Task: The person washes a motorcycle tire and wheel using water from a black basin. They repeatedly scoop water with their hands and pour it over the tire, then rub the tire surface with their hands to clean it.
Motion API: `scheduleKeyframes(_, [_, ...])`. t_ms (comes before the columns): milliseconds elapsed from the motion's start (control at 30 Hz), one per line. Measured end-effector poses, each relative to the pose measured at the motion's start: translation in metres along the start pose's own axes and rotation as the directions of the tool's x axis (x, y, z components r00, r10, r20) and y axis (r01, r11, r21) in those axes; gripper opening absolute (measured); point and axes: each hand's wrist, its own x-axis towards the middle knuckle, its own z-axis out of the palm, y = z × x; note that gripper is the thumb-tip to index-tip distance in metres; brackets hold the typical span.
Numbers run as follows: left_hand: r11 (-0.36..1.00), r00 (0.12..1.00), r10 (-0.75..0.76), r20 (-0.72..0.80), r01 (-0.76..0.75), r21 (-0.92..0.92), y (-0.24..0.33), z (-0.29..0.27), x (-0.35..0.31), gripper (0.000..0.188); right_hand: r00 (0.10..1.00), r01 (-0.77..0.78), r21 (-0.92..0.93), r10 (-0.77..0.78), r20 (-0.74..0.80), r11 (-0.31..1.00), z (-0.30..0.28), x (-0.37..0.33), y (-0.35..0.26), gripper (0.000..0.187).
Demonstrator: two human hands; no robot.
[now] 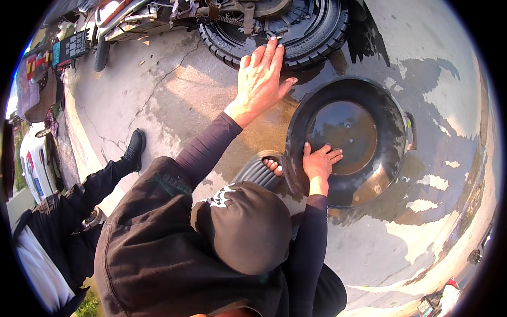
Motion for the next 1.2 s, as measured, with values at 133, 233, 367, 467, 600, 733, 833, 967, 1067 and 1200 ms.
scheduleKeyframes(133, [0.994, 0.998, 0.021, 0.06, -0.027, 0.102, -0.004, 0.0, 0.002, 0.084, 1.0, -0.001, 0.007, 0.001, -0.004, 1.0, -0.001, 0.0, -0.001, 0.089])
scheduleKeyframes(233, [0.996, 0.998, -0.012, 0.069, 0.006, 0.09, -0.001, -0.003, 0.006, 0.083, 1.0, 0.004, -0.013, -0.004, -0.011, 1.0, -0.001, 0.001, 0.0, 0.089])
scheduleKeyframes(367, [0.997, 0.995, -0.063, 0.073, 0.059, 0.058, -0.003, 0.0, 0.009, 0.082, 0.999, 0.031, 0.019, -0.03, -0.033, 0.999, -0.001, -0.002, 0.003, 0.089])
scheduleKeyframes(467, [0.997, 0.996, -0.056, 0.068, 0.052, 0.063, -0.005, -0.001, 0.008, 0.08, 0.999, 0.038, 0.025, -0.037, -0.032, 0.999, -0.001, -0.003, 0.002, 0.09])
scheduleKeyframes(600, [0.996, 0.995, -0.054, 0.081, 0.048, 0.075, 0.0, 0.0, 0.011, 0.079, 0.999, 0.027, 0.002, -0.027, -0.034, 1.0, -0.001, 0.0, 0.004, 0.09])
scheduleKeyframes(733, [0.992, 0.998, -0.021, 0.061, 0.013, 0.125, 0.0, 0.004, 0.007, 0.08, 0.999, 0.023, -0.003, -0.023, -0.049, 1.0, 0.002, -0.002, 0.002, 0.089])
scheduleKeyframes(833, [0.989, 0.998, 0.018, 0.06, -0.027, 0.147, -0.006, 0.002, 0.002, 0.079, 1.0, 0.014, 0.047, -0.013, -0.027, 0.999, -0.002, -0.007, 0.0, 0.089])
scheduleKeyframes(967, [0.999, 0.997, 0.022, 0.068, -0.024, 0.036, -0.019, -0.006, -0.003, 0.076, 1.0, 0.019, 0.075, -0.017, -0.026, 0.997, -0.007, -0.007, 0.004, 0.088])
scheduleKeyframes(1067, [0.996, 0.995, 0.079, 0.06, -0.08, 0.024, -0.049, -0.011, -0.016, 0.073, 0.999, 0.022, 0.034, -0.021, -0.029, 0.999, -0.006, -0.006, 0.001, 0.088])
scheduleKeyframes(1200, [0.992, 0.991, 0.108, 0.079, -0.113, 0.062, -0.089, -0.019, -0.029, 0.068, 0.997, 0.045, 0.011, -0.044, -0.057, 0.999, -0.003, -0.004, 0.001, 0.088])
